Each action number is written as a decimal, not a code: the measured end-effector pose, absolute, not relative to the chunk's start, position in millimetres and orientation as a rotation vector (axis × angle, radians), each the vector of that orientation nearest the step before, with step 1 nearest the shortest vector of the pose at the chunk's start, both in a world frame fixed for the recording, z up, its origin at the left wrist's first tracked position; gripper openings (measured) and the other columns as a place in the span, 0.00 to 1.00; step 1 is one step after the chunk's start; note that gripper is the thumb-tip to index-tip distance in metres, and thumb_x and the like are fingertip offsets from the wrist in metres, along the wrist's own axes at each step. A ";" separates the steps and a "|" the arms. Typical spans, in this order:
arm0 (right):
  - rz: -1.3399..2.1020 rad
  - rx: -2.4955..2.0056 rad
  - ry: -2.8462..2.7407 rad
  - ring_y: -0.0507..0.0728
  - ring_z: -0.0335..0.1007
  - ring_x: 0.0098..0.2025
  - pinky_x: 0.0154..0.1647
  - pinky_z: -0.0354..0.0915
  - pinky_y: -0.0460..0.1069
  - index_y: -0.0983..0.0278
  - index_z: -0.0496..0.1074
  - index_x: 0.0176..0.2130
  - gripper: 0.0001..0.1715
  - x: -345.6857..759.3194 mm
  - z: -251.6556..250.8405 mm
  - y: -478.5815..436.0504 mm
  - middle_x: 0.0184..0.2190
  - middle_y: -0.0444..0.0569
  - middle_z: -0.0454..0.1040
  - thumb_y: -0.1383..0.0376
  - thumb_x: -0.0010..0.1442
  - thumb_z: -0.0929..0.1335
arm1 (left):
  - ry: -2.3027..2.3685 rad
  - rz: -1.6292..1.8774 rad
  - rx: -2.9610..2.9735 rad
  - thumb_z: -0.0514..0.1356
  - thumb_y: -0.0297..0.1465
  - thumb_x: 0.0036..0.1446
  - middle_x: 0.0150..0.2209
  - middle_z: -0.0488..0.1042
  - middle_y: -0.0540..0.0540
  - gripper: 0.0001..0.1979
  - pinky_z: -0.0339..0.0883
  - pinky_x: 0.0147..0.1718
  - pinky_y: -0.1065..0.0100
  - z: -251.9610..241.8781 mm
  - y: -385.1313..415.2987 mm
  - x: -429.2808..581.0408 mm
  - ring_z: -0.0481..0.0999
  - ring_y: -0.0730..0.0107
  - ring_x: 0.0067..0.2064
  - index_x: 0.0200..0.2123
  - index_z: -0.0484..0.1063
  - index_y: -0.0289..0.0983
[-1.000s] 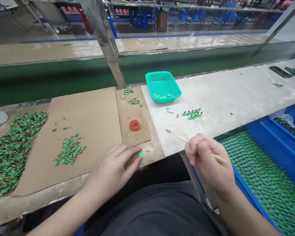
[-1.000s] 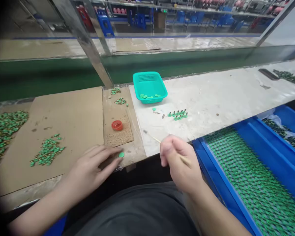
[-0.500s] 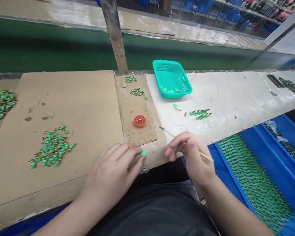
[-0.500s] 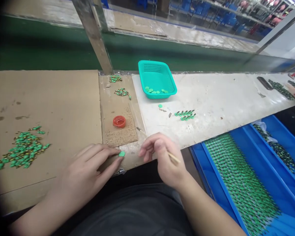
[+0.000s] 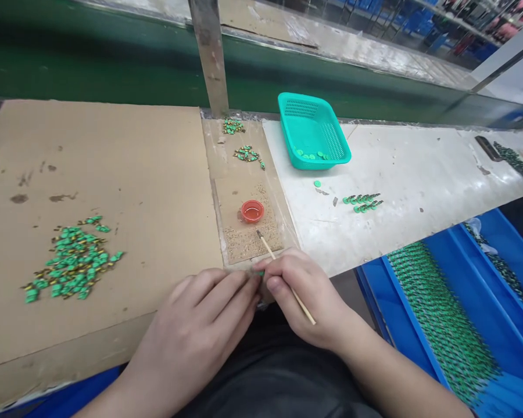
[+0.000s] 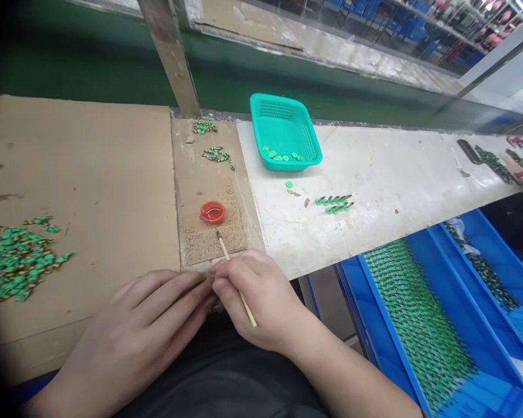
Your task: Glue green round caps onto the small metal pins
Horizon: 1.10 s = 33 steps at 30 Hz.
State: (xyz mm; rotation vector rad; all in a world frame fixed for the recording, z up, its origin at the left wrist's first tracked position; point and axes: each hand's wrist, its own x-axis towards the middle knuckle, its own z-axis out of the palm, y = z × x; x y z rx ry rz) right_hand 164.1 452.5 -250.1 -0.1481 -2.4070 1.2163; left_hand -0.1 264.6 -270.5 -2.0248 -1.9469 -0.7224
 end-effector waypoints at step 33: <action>0.866 -0.325 -2.285 0.52 0.75 0.31 0.34 0.70 0.50 0.56 0.71 0.37 0.24 73.7 -240.6 495.2 0.30 0.41 0.78 0.54 0.88 0.69 | -2.019 -0.814 -1.893 0.68 0.30 0.73 0.73 0.82 0.42 0.19 0.82 0.53 0.48 -308.4 244.7 18.3 0.86 0.48 0.60 0.64 0.86 0.41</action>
